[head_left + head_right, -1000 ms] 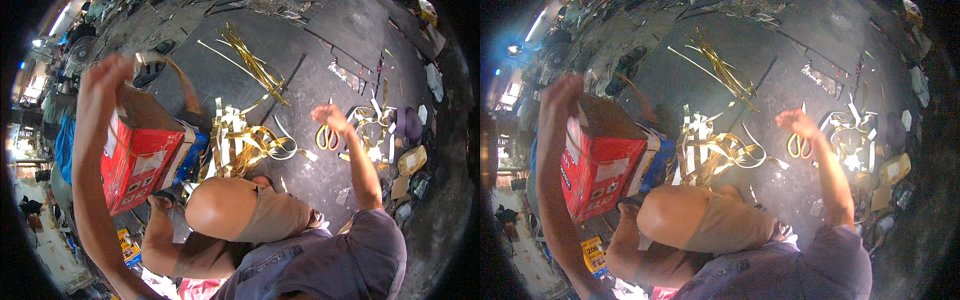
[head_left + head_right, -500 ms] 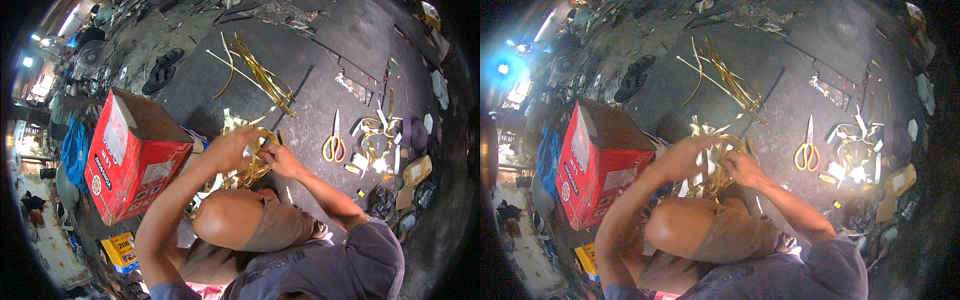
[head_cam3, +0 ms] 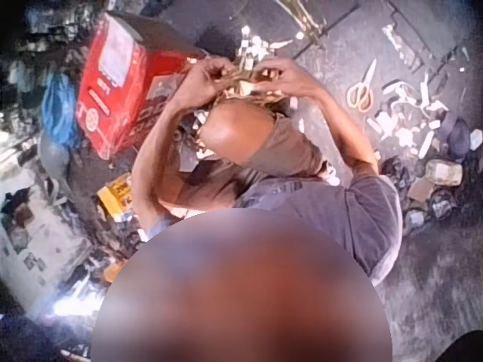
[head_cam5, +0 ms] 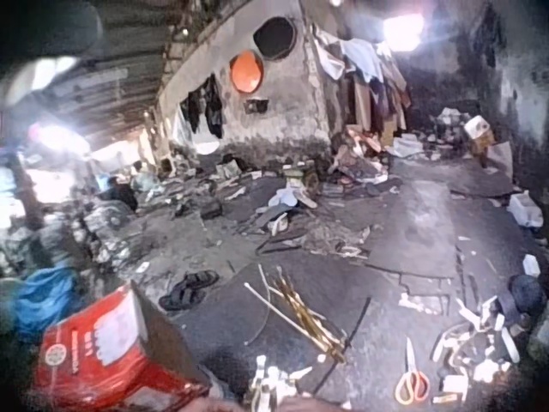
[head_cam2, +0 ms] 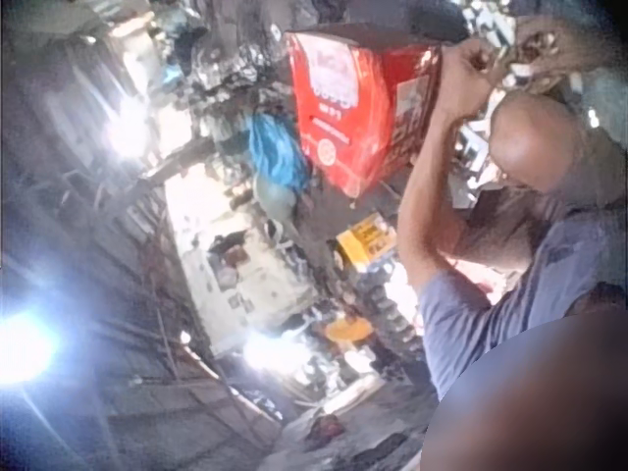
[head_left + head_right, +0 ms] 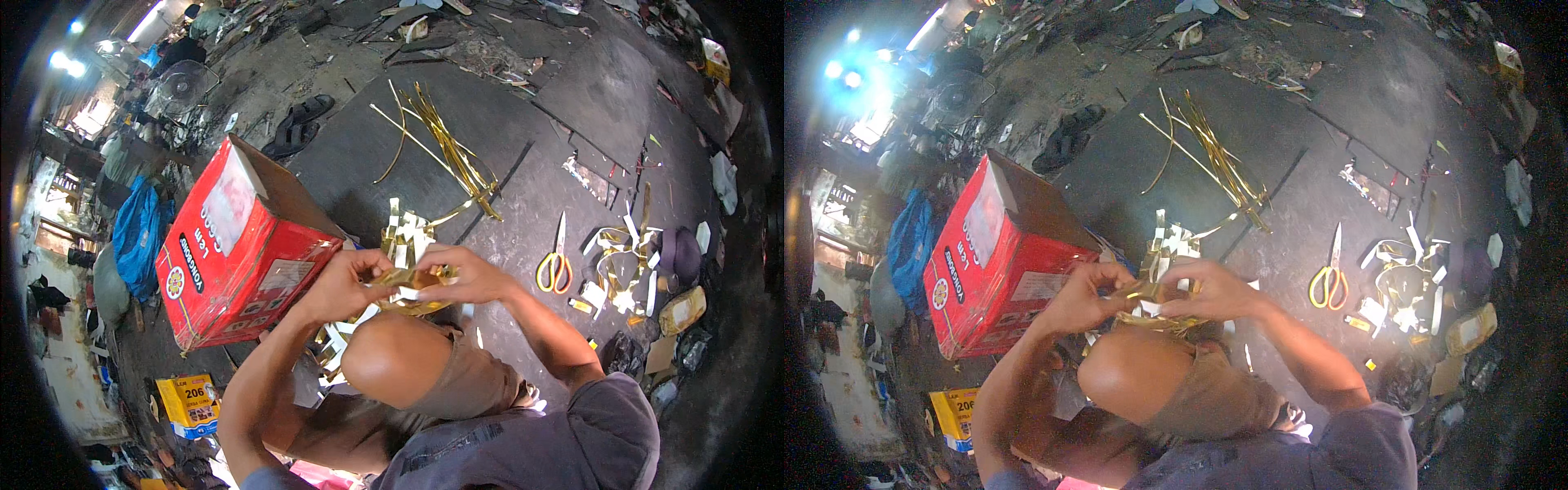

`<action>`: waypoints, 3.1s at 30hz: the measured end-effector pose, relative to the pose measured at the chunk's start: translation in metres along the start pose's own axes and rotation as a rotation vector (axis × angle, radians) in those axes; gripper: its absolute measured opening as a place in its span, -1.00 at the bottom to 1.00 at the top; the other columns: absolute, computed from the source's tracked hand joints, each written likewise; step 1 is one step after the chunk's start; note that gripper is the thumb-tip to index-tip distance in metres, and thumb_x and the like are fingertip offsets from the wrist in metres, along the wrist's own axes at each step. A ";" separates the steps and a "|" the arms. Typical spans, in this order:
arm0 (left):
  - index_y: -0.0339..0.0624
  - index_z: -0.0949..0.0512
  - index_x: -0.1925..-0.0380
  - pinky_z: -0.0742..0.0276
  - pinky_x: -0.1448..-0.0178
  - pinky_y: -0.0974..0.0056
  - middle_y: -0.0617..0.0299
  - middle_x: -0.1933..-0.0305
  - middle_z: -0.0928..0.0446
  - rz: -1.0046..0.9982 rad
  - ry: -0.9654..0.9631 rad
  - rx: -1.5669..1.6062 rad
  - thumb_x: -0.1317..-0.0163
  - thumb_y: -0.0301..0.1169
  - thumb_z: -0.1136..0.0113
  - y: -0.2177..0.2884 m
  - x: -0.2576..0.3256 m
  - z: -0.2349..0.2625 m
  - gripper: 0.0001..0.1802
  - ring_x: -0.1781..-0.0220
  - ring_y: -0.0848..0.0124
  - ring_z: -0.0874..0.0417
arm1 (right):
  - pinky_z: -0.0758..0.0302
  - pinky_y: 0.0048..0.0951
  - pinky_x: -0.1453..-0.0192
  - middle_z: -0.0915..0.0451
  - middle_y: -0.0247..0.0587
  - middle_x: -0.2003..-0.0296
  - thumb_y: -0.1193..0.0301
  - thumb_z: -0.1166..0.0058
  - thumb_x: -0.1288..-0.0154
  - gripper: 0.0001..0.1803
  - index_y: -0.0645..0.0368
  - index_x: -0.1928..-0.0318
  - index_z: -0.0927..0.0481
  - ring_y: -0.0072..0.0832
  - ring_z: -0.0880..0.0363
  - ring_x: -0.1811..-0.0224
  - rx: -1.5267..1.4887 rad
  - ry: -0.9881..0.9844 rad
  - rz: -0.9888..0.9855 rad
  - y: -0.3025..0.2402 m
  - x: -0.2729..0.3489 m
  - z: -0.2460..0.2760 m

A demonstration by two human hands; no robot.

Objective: The person sits on the floor and wraps a red box with white and gold ribbons. They fold and tuck the ribbon ends around the box, securing them by hand.

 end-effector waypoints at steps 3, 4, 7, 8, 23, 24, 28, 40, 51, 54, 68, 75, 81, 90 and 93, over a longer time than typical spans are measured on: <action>-0.28 -0.64 0.35 -0.48 0.27 0.33 0.32 0.45 -0.60 0.100 0.117 -0.150 -0.16 -0.46 -0.44 0.003 0.010 0.005 -0.84 0.37 0.60 -0.55 | -0.51 -0.44 0.02 -0.72 -0.31 0.25 0.26 -0.37 -0.34 -0.74 0.21 0.15 -0.75 -0.55 -0.63 0.16 -0.077 0.070 0.017 -0.007 -0.026 -0.026; -0.30 -0.64 0.41 -0.49 0.33 0.27 0.25 0.51 -0.61 0.144 0.204 -0.289 -0.10 -0.45 -0.43 0.004 0.015 0.020 -0.84 0.43 0.54 -0.57 | -0.51 -0.44 0.04 -0.72 -0.32 0.27 0.27 -0.38 -0.34 -0.73 0.22 0.15 -0.75 -0.56 -0.62 0.17 -0.143 0.094 -0.039 -0.005 -0.031 -0.031; -0.34 -0.68 0.36 -0.51 0.35 0.21 0.16 0.51 -0.66 0.325 0.225 -0.305 -0.05 -0.40 -0.45 0.000 0.042 0.036 -0.77 0.47 0.50 -0.59 | -0.51 -0.44 0.08 -0.71 -0.36 0.32 0.29 -0.36 -0.36 -0.74 0.25 0.16 -0.75 -0.60 -0.60 0.18 -0.296 0.149 -0.129 -0.008 -0.038 -0.041; -0.28 -0.71 0.32 -0.57 0.26 0.14 0.07 0.43 -0.69 0.386 0.153 -0.464 -0.03 -0.34 -0.44 -0.022 0.053 0.035 -0.74 0.37 0.34 -0.66 | -0.49 -0.46 0.11 -0.69 -0.36 0.36 0.29 -0.34 -0.38 -0.77 0.22 0.16 -0.75 -0.66 -0.57 0.22 -0.373 0.148 -0.074 -0.009 -0.043 -0.045; -0.11 -0.57 -0.11 -0.45 -0.33 -0.11 0.02 -0.20 -0.46 -0.492 0.954 -0.943 0.22 -0.28 -0.68 0.105 0.140 0.037 -0.22 -0.32 -0.09 -0.47 | -0.48 -0.39 0.33 -0.61 -0.26 0.50 0.21 -0.09 -0.49 -0.68 0.25 0.10 -0.67 -0.59 -0.55 0.44 0.063 -0.401 -0.034 -0.145 -0.114 -0.080; -0.07 -0.59 -0.09 -0.43 -0.33 -0.10 0.06 -0.18 -0.48 -0.505 1.017 -1.022 0.22 -0.27 -0.66 0.103 0.141 0.039 -0.25 -0.31 -0.07 -0.48 | -0.48 -0.37 0.32 -0.61 -0.24 0.49 0.23 -0.08 -0.49 -0.69 0.25 0.08 -0.67 -0.59 -0.55 0.42 0.077 -0.414 0.058 -0.153 -0.119 -0.086; 0.03 -0.72 0.26 -0.35 -0.44 0.01 0.14 -0.19 -0.51 -0.307 1.151 -1.184 0.06 -0.28 -0.56 0.086 0.184 0.068 -0.69 -0.43 0.09 -0.42 | -0.49 -0.28 0.25 -0.62 -0.16 0.42 0.17 -0.32 -0.27 -0.61 0.21 0.06 -0.71 -0.44 -0.57 0.36 0.167 -0.568 0.072 -0.170 -0.147 -0.120; -0.17 -0.57 0.42 -0.34 0.26 0.36 0.42 0.44 -0.53 0.030 0.947 -0.184 -0.14 -0.33 -0.28 0.018 0.337 0.267 -0.85 0.37 0.59 -0.45 | -0.53 -0.54 0.34 -0.70 -0.36 0.37 0.26 -0.31 -0.38 -0.75 0.21 0.16 -0.71 -0.65 -0.60 0.41 0.142 -0.459 -0.112 -0.162 -0.264 -0.076; -0.09 -0.56 -0.22 -0.40 -0.41 -0.09 -0.06 -0.28 -0.51 -0.130 1.248 -1.023 0.00 -0.49 -0.43 0.040 0.183 0.243 -0.33 -0.37 0.00 -0.48 | -0.64 -0.20 0.00 -0.76 0.00 0.23 0.17 -0.40 -0.11 -0.59 0.10 0.07 -0.75 -0.19 -0.78 0.20 0.687 -0.274 0.127 -0.141 -0.283 -0.093; -0.15 -0.49 -0.21 -0.65 -0.01 0.07 -0.02 0.01 -0.65 -0.283 0.979 -0.377 -0.20 -0.43 -0.29 0.034 0.106 0.218 -0.47 0.12 0.11 -0.72 | -0.63 -0.12 0.08 -0.75 -0.02 0.29 0.13 -0.47 -0.05 -0.48 0.06 0.01 -0.64 -0.05 -0.76 0.22 0.882 -0.157 0.184 -0.145 -0.287 -0.112; -0.13 -0.75 0.18 -0.57 0.19 0.11 0.12 0.26 -0.63 -0.321 1.091 -0.509 -0.21 -0.32 -0.39 0.023 0.089 0.201 -0.79 0.29 0.19 -0.66 | -0.58 -0.20 0.12 -0.65 -0.24 0.30 0.22 -0.36 -0.21 -0.79 0.02 0.22 -0.75 -0.22 -0.65 0.21 1.004 -0.079 0.521 -0.166 -0.259 -0.092; -0.14 -0.77 0.24 -0.59 0.18 0.11 0.12 0.25 -0.64 -0.431 1.129 -0.628 -0.21 -0.32 -0.41 0.021 0.092 0.199 -0.82 0.25 0.18 -0.69 | -0.60 -0.18 0.12 -0.62 -0.27 0.22 0.21 -0.30 -0.28 -0.80 0.04 0.24 -0.76 -0.22 -0.64 0.19 1.059 -0.177 0.674 -0.167 -0.254 -0.094; -0.17 -0.78 0.24 -0.58 0.13 0.16 0.10 0.25 -0.65 -0.400 1.023 -0.497 -0.18 -0.37 -0.42 0.018 0.092 0.205 -0.82 0.23 0.20 -0.69 | -0.62 -0.22 0.17 -0.62 -0.22 0.18 0.29 -0.32 -0.26 -0.81 0.08 0.19 -0.78 -0.23 -0.67 0.23 1.058 -0.313 0.635 -0.166 -0.258 -0.093; -0.10 -0.78 0.31 -0.60 0.14 0.12 0.17 0.28 -0.67 -0.350 1.073 -0.443 -0.12 -0.22 -0.46 0.014 0.093 0.207 -0.77 0.22 0.19 -0.72 | -0.57 -0.35 0.19 -0.61 -0.20 0.18 0.32 -0.40 -0.19 -0.79 0.10 0.18 -0.83 -0.36 -0.65 0.25 0.751 -0.190 0.390 -0.153 -0.265 -0.082; -0.08 -0.78 0.30 -0.61 0.14 0.10 0.16 0.28 -0.67 -0.346 1.051 -0.428 -0.12 -0.20 -0.46 0.016 0.094 0.207 -0.77 0.23 0.18 -0.72 | -0.58 -0.33 0.17 -0.62 -0.18 0.18 0.31 -0.39 -0.20 -0.78 0.12 0.19 -0.82 -0.32 -0.66 0.25 0.765 -0.199 0.432 -0.154 -0.266 -0.082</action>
Point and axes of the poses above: each hand's wrist, its own x-axis away from the middle knuckle, its own z-axis out of the back of the hand, y = z × x, the point moved 7 cm from there along -x, towards the middle knuckle
